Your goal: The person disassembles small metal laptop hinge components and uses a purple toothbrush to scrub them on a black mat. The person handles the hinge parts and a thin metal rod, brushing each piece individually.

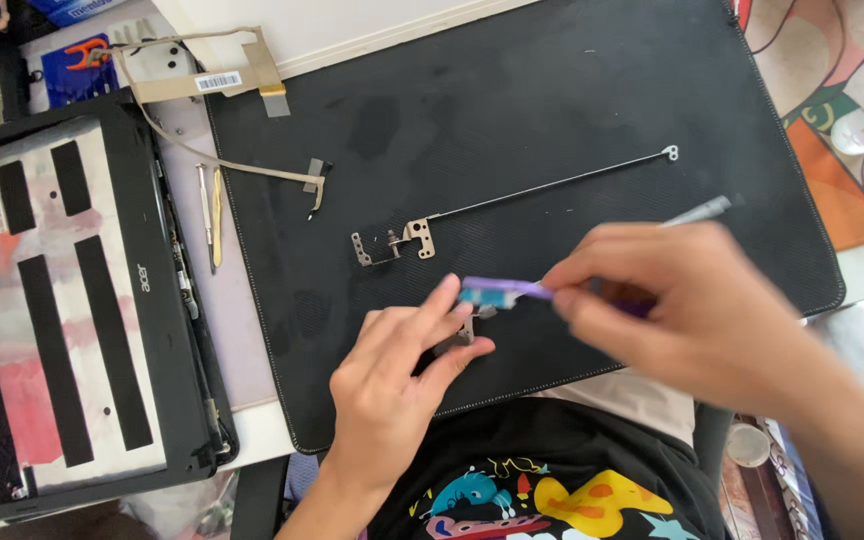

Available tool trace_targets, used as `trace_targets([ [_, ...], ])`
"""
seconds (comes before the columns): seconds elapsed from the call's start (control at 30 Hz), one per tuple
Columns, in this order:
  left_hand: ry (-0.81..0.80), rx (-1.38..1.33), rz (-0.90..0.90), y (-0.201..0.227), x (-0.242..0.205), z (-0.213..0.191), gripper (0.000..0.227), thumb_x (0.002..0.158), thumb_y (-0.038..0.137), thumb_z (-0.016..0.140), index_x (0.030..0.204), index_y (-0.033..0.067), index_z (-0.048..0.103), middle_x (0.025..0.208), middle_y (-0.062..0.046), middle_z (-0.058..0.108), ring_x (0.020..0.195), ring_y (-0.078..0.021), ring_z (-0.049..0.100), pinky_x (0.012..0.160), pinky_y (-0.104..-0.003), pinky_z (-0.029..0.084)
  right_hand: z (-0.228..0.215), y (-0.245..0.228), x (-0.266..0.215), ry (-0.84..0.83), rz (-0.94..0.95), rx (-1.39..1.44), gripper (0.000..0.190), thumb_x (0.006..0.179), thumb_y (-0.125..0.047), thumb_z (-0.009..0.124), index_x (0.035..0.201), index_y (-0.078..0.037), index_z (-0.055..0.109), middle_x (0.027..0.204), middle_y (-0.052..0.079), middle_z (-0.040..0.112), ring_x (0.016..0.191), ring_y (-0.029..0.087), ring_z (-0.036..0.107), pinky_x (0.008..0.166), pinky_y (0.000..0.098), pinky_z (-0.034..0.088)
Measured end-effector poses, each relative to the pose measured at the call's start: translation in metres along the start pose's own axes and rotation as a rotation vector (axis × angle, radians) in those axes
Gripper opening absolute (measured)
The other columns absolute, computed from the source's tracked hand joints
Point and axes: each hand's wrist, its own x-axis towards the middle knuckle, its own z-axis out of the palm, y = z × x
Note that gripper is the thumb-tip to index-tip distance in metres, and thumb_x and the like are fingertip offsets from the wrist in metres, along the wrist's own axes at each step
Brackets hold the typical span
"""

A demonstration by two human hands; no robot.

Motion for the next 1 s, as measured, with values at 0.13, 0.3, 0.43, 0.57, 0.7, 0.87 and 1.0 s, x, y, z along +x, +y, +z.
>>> trace_targets([
  [0.13,0.073,0.101,0.079,0.006,0.005,-0.005,0.038,0.087,-0.005,0.088,0.117,0.0089,0.071,0.107,-0.001,0.079,0.094,-0.0156,0.074,0.089,-0.027,0.047,-0.011,-0.001,-0.003,0.002,-0.090,-0.072,0.012,0.088,-0.015,0.068,0.087,-0.012,0.080,0.072,-0.005,0.071,0.047,0.009,0.051,0.045,0.0266,0.037],
  [0.3,0.042,0.087,0.030,0.000,0.000,-0.002,0.038,0.088,0.001,0.087,0.120,0.0115,0.070,0.106,0.000,0.078,0.098,-0.0163,0.074,0.093,-0.030,0.046,0.009,0.009,-0.011,-0.024,-0.116,-0.049,0.009,0.089,-0.013,0.068,0.085,-0.012,0.075,0.080,-0.005,0.073,0.050,0.011,0.054,0.047,0.0267,0.042],
  [0.43,0.050,-0.020,-0.053,0.004,0.002,-0.003,0.043,0.084,-0.003,0.087,0.122,0.0063,0.068,0.110,-0.003,0.080,0.099,-0.0147,0.076,0.094,-0.028,0.053,0.017,0.011,-0.015,0.077,-0.165,-0.130,0.010,0.093,-0.008,0.067,0.098,-0.010,0.074,0.085,-0.001,0.068,0.046,0.014,0.047,0.048,0.0269,0.042],
  [0.57,0.037,-0.011,-0.113,0.004,0.001,-0.004,0.044,0.082,-0.002,0.087,0.121,0.0085,0.069,0.112,-0.002,0.078,0.094,-0.0148,0.074,0.091,-0.028,0.051,0.010,0.005,-0.016,-0.025,-0.104,-0.007,0.009,0.089,-0.014,0.069,0.089,-0.013,0.078,0.085,-0.005,0.075,0.055,0.010,0.059,0.047,0.0259,0.044],
  [0.7,0.046,-0.031,-0.096,0.005,0.003,-0.004,0.023,0.083,0.001,0.087,0.098,0.0096,0.072,0.102,-0.004,0.076,0.092,-0.0155,0.073,0.088,-0.027,0.050,0.011,0.008,-0.013,0.020,-0.212,-0.065,0.007,0.091,-0.007,0.066,0.088,-0.007,0.072,0.086,0.000,0.071,0.060,0.012,0.061,0.056,0.0271,0.047],
  [0.87,0.023,-0.075,-0.070,0.007,0.004,-0.005,0.011,0.085,0.000,0.083,0.087,0.0091,0.076,0.094,-0.002,0.079,0.090,-0.0168,0.077,0.086,-0.029,0.049,0.011,0.006,-0.013,-0.017,-0.212,-0.021,0.009,0.092,-0.010,0.067,0.089,-0.007,0.075,0.085,0.001,0.071,0.055,0.012,0.058,0.050,0.0274,0.043],
  [1.0,0.028,-0.075,-0.082,0.007,0.007,-0.007,0.015,0.083,-0.001,0.084,0.085,0.0104,0.076,0.091,-0.001,0.079,0.090,-0.0170,0.078,0.085,-0.027,0.050,0.010,0.012,-0.012,0.000,-0.187,-0.048,0.008,0.090,-0.009,0.069,0.094,-0.010,0.076,0.088,-0.001,0.071,0.054,0.013,0.057,0.049,0.0261,0.044],
])
